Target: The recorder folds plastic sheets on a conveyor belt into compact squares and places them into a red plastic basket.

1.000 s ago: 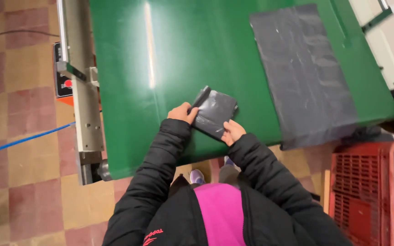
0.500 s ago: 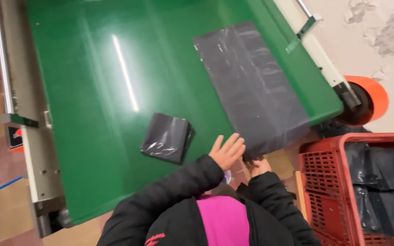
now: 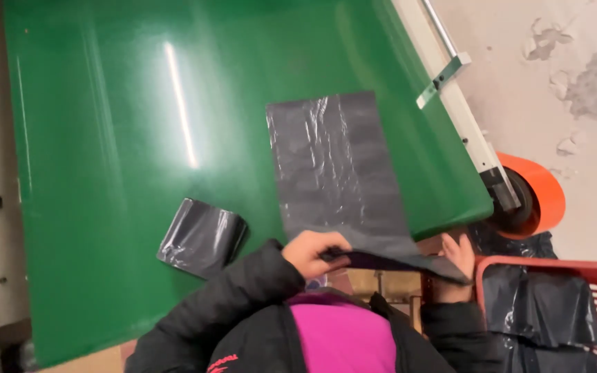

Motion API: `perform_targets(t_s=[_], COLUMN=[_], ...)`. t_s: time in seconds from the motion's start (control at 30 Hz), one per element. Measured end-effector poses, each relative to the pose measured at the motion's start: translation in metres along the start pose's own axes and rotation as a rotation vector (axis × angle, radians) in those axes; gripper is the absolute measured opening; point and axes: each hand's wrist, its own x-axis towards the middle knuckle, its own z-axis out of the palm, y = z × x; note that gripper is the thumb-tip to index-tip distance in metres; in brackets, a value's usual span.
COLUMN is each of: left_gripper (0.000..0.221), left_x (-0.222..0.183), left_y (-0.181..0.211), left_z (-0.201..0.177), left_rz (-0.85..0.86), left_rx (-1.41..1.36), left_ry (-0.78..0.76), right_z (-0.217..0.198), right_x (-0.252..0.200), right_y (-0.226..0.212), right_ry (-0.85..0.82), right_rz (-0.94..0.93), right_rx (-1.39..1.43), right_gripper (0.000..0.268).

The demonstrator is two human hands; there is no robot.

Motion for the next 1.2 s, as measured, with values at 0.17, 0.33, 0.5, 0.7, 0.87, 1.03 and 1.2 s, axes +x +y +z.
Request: perform_targets(t_s=[0.17,0.33,0.5,0.7,0.87,1.03,1.2], left_gripper=[0.020,0.029,0.036,0.036,0.037,0.043,0.057], left_x=[0.045,0.116,0.135,0.135,0.141,0.141,0.137], left_y=[-0.045,-0.162,-0.273,-0.266,-0.211,-0.125,-0.265], left_z=[-0.068,-0.153,-0.200,-0.189,-0.179,-0.125,-0.060], left_rz=[-0.151,-0.118,-0.405,-0.523,-0.654,-0.277,-0.376], left_rx=[-0.052,-0.122,0.592,0.624,0.714,0.996,-0.482], left_ry=[0.368,0.689,0.876,0.859,0.831,0.894,0.842], right_z=[0.099,0.236,0.303,0.317,0.348,0.374,0.379], right_x=[0.053,0.208,0.299,0.272,0.264,0.279,0.254], right_y=[-0.192,-0.198,-0.088,-0.160,-0.200,-0.185,-0.180], right_ry=[-0.513,-0.746,-0.484,-0.548,-0.694,-0.852,-0.721], right_rz=[-0.221,-0.286,-0.312,-0.478,-0.868,-0.535,-0.500], right_rx=[-0.028,-0.006,-0.401,-0.470,-0.982,-1.293,-1.193], right_gripper=[0.050,0.046,0.053,0.051,0.048,0.038,0.027])
